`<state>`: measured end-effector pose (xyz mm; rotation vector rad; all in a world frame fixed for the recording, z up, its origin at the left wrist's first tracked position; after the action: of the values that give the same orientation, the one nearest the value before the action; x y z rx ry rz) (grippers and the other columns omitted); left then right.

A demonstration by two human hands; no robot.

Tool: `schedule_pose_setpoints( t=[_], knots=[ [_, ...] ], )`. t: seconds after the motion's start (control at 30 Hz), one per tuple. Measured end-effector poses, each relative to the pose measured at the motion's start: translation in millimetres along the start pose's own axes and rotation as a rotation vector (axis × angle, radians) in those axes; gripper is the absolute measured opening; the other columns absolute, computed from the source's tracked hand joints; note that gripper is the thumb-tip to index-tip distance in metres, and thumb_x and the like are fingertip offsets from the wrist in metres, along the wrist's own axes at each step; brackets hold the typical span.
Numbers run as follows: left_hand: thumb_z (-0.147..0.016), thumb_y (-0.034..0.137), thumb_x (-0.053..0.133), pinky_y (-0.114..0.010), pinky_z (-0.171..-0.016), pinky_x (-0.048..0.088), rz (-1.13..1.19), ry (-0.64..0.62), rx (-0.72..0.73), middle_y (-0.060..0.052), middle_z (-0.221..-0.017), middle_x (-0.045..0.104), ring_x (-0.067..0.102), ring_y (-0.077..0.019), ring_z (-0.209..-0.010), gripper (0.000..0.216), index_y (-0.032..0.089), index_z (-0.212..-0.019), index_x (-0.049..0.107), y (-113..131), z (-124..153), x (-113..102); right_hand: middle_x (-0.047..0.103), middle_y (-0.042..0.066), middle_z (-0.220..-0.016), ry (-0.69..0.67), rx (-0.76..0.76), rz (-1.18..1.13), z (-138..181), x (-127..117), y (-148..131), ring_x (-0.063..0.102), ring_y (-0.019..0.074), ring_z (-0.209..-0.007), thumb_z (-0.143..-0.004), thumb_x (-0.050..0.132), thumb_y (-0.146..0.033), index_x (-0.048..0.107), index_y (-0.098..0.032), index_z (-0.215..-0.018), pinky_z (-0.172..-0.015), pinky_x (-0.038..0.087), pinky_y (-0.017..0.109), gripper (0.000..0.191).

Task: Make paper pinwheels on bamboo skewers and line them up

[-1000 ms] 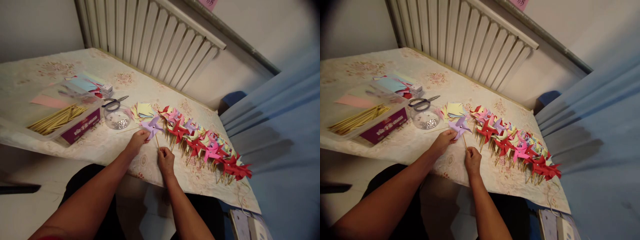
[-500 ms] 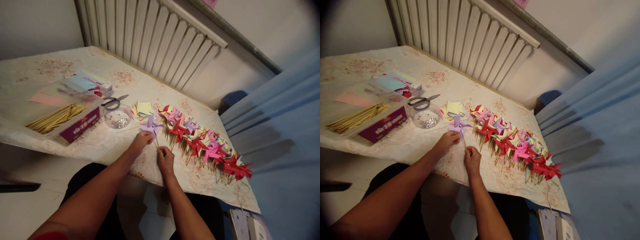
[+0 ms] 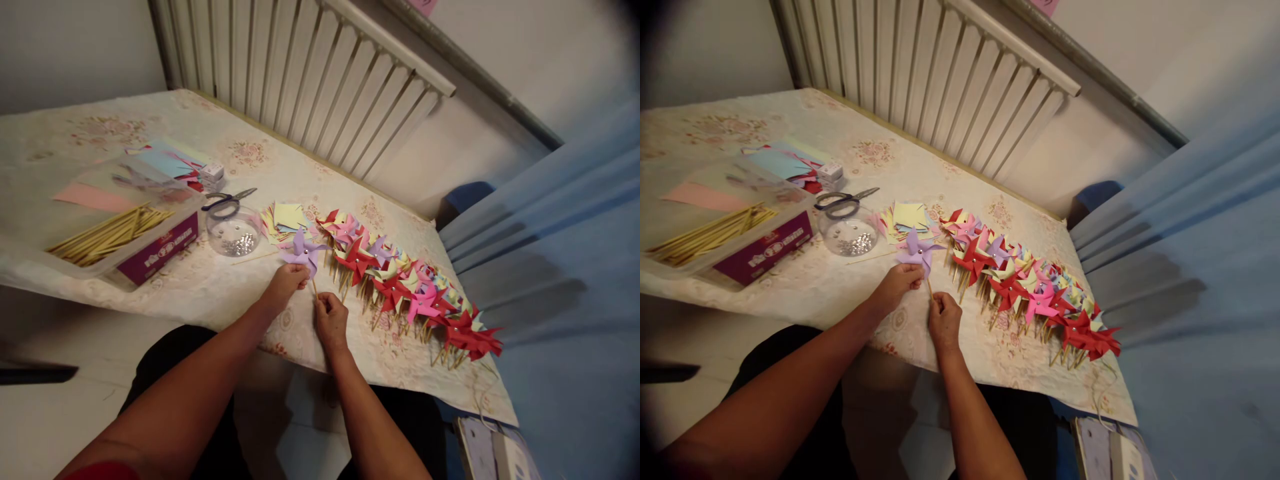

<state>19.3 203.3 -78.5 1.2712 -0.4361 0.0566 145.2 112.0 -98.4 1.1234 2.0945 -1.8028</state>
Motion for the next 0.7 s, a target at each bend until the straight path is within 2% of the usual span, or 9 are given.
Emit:
schedule_pose_setpoints(
  t=[0.17,0.3,0.47,0.7],
  knots=[
    [-0.065,0.034,0.067,-0.023,-0.058,0.039,-0.043,0.026,0.009,0.005,-0.061,0.053,0.048,-0.0081,-0.054,0.021,0.016,-0.069,0.056,-3.0,2.6,-0.9,0.057,-0.002,-0.063,0.014,0.005,0.005,0.0,-0.1,0.3,0.050,0.0138,-0.059,-0.079,0.052,-0.027,0.064,-0.019,-0.076,-0.060,0.038,0.024,0.015],
    [-0.072,0.030,0.058,-0.026,-0.059,0.039,-0.311,0.105,0.072,0.003,-0.061,0.054,0.051,-0.0128,-0.057,0.012,0.019,-0.069,0.055,-4.4,11.3,-5.5,0.056,-0.003,-0.062,0.019,0.035,-0.028,0.5,-0.2,-0.7,0.049,0.0139,-0.059,-0.079,0.052,-0.027,0.064,-0.019,-0.076,-0.059,0.038,0.024,0.015],
    [-0.077,0.021,0.052,-0.030,-0.068,0.038,-0.789,0.187,0.345,0.000,-0.067,0.055,0.051,-0.0168,-0.068,0.011,0.021,-0.065,0.053,-12.6,26.4,-15.6,0.055,-0.003,-0.062,0.028,0.069,-0.096,1.3,-0.2,-1.7,0.048,0.0138,-0.058,-0.078,0.052,-0.027,0.063,-0.020,-0.076,-0.058,0.038,0.024,0.014],
    [-0.089,0.020,0.040,-0.035,-0.080,0.042,-1.162,0.117,0.586,-0.008,-0.085,0.058,0.054,-0.0225,-0.087,0.018,0.021,-0.076,0.052,-32.7,44.0,-16.7,0.055,-0.004,-0.063,0.032,0.135,-0.242,15.3,-8.2,-5.2,0.048,0.0136,-0.058,-0.074,0.052,-0.029,0.062,-0.020,-0.074,-0.057,0.039,0.024,0.013]
  ],
)
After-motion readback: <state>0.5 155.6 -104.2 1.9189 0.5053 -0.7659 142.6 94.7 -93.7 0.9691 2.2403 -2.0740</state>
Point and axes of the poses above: each hand's wrist, its own z-axis away from the middle knuckle, its own x-axis out of the palm, y = z × x, the point moved 1 cm from there along -z, towards the middle knuckle
